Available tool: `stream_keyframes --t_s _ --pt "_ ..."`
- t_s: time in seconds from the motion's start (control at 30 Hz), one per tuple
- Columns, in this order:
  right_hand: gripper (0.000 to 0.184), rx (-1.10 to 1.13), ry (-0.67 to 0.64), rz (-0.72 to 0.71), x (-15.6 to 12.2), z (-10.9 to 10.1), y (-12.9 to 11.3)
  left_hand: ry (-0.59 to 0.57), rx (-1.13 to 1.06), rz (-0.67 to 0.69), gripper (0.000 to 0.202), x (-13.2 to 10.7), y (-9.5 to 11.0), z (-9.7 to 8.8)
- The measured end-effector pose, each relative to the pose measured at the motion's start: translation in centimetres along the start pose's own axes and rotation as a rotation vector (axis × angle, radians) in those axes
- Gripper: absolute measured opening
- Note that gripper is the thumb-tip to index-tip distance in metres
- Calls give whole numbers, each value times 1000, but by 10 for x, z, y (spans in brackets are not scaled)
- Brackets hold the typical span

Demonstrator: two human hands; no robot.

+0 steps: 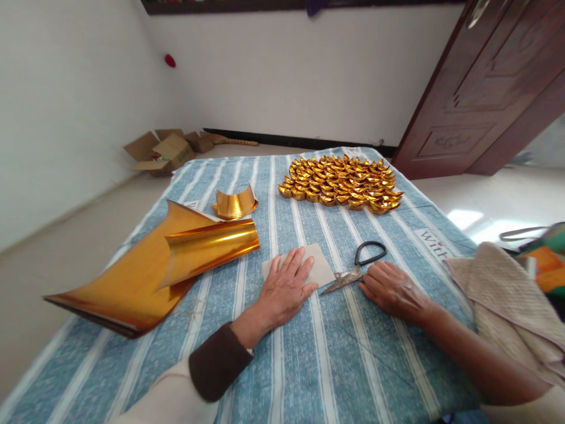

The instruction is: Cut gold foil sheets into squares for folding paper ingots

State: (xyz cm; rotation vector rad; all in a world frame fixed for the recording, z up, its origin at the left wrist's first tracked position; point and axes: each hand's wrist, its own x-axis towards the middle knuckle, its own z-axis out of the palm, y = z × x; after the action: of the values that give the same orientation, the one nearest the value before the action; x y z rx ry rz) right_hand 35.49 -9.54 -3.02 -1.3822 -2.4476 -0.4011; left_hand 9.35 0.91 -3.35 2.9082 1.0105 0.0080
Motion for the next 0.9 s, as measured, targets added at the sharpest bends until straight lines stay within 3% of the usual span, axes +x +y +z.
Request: stream_keyframes --t_s 0.13,0.9 --pt "45 27 42 -41 1 1 2 -42 -20 -28 52 0 2 -3" --pt "49 55 -9 -91 -14 -3 5 -72 -42 -26 56 0 4 -2"
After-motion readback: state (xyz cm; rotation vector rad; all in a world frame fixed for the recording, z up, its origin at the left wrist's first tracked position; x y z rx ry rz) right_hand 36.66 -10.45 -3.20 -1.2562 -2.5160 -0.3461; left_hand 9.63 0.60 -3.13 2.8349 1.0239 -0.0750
